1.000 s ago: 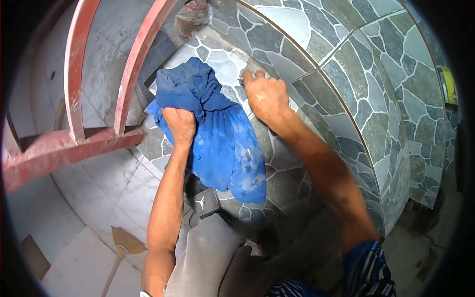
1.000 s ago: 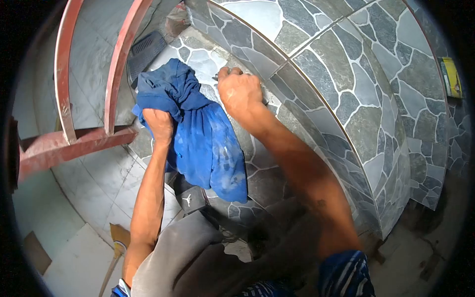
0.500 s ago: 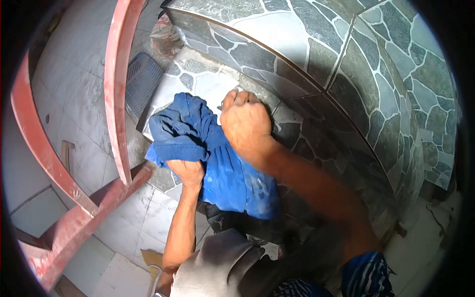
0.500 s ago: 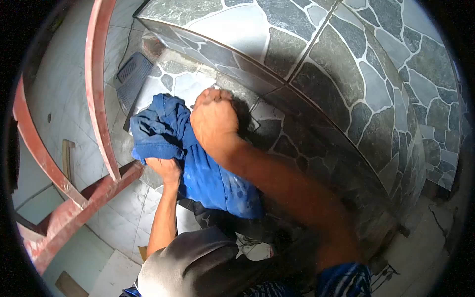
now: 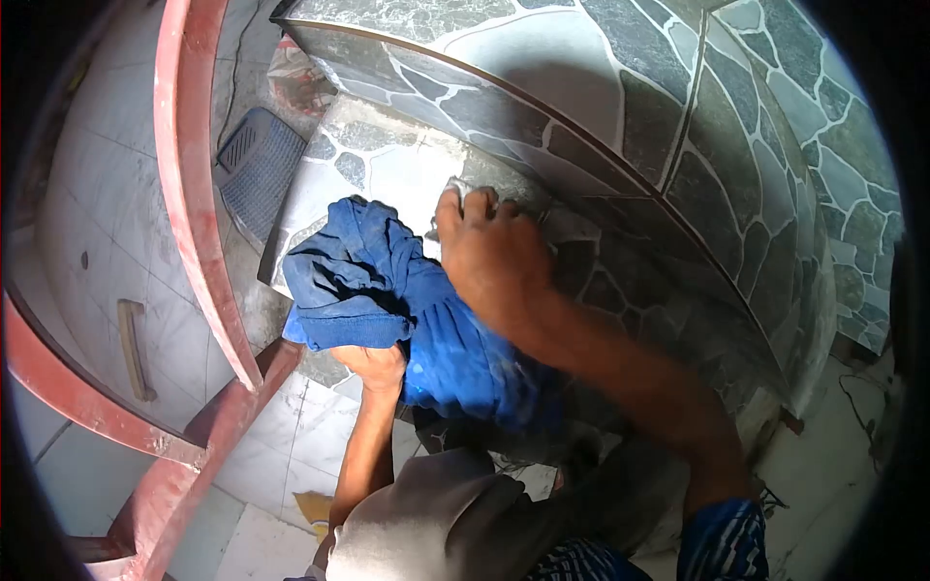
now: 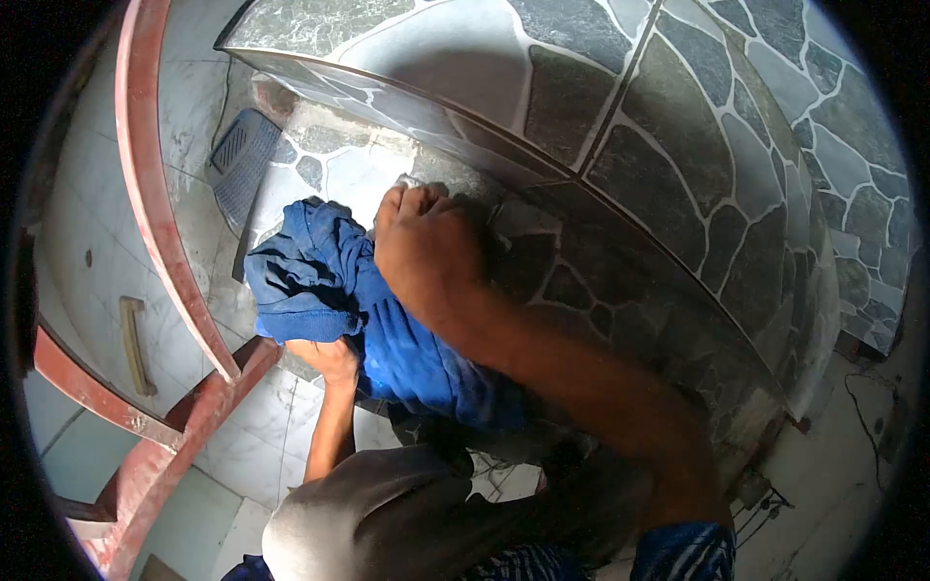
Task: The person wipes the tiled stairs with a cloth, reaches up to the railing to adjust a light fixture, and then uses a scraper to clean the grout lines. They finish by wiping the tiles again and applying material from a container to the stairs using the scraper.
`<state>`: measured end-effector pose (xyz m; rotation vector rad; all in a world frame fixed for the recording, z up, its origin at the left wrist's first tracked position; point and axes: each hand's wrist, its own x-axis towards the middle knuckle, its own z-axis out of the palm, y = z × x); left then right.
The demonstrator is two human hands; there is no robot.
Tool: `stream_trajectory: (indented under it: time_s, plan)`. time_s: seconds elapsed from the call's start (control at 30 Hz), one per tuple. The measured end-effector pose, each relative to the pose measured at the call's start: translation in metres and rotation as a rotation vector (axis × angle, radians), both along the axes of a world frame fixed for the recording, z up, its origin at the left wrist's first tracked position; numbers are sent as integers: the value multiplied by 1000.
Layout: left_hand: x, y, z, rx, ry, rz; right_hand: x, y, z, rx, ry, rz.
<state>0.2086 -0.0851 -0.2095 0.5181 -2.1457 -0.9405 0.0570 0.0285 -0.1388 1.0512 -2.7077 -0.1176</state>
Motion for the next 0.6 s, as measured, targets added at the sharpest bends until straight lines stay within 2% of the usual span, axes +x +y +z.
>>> stream_trajectory:
  time_s: [0.1,0.27,0.43,0.6]
  plan:
    - [8,-6,-10,-173,-88,26,-27,0,1,-59,-58,19]
    - [3,0,-2,90,-63,34,-16,1,8,22,-164,-20]
    - [4,1,0,41,-60,22,-26,8,12,90,-113,82]
    - [7,1,-5,22,-81,33,-24,15,11,84,-191,-1]
